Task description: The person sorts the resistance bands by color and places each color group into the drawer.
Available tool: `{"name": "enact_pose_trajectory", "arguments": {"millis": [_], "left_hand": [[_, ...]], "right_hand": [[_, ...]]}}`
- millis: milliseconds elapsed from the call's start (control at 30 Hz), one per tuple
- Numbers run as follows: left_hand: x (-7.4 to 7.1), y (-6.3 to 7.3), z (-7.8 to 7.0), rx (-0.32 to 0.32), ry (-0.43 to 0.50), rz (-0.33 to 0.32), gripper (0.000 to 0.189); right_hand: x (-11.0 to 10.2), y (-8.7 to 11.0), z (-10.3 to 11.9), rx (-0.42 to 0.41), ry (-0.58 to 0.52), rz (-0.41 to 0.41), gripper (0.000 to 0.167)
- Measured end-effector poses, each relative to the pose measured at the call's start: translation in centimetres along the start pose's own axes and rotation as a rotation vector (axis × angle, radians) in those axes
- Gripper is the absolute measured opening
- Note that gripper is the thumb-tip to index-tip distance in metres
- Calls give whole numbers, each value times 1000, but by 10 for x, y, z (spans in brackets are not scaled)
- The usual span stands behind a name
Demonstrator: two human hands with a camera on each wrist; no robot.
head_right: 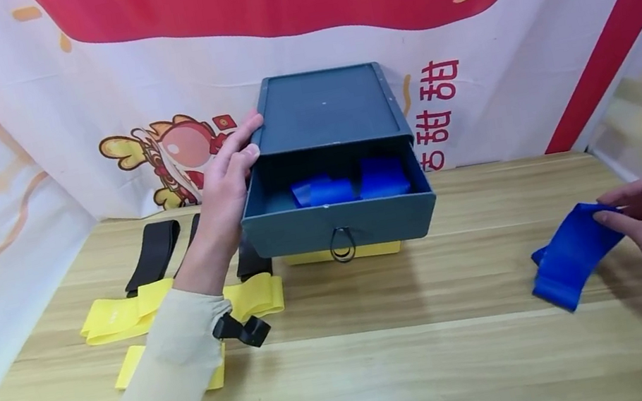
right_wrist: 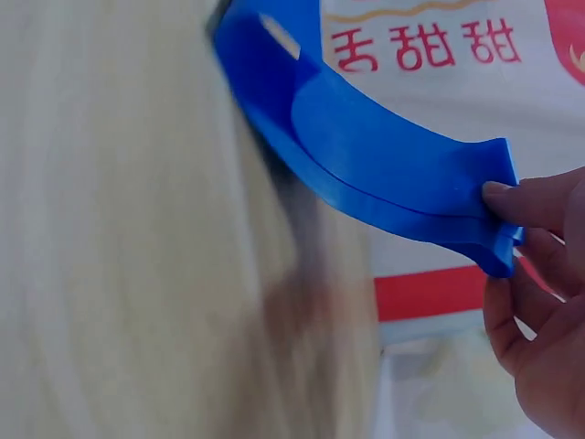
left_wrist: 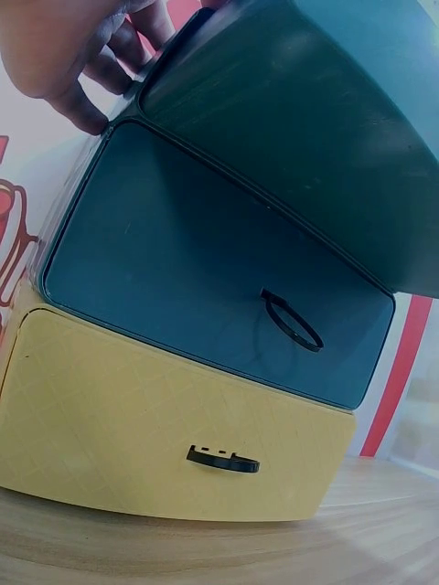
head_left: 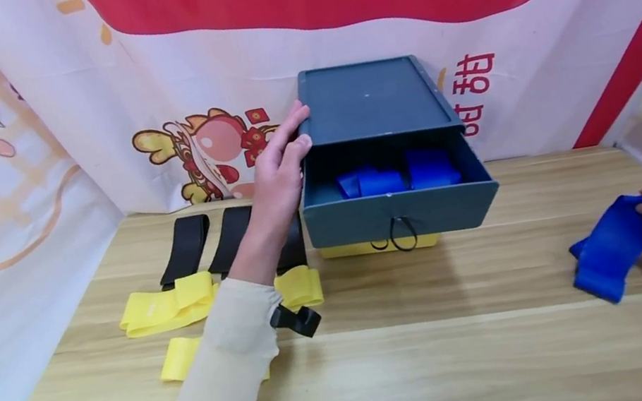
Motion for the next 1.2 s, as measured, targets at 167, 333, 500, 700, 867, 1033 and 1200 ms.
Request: {"name": "enact_pose_trajectory", "arguments": {"millis": [167,333,500,700,867,1033,1200], "left_hand": [[0,0,0,-8,6,0,45],[0,1,-1,-11,3,2,45],[0,1,-1,-8,8,-1,46],[0,1,-2,-15,1,0,46],[1,2,-3,-20,-13,0,46],[-1,0,-2,-8,-14,-1,46],[0,1,-1,6,-6,6,46]], "right_hand": [[5,-5,19,12,4,-19,39],[11,-9,39,-7,-23,-46,33],[18,-15,61,-40,34,-56,30],[27,-22,89,-54,123,-63,25],[40,-27,111,-61,215,-53,29],[53,-36,133,-127,162,-58,27],[62,-44,152,-162,135,-82,26]]}}
Point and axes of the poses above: each hand's wrist, its own y-axis away from the middle knuckle, its own x-axis out of the palm, z = x × y, the point moved 2 cm from there along -y, towards the middle knuckle
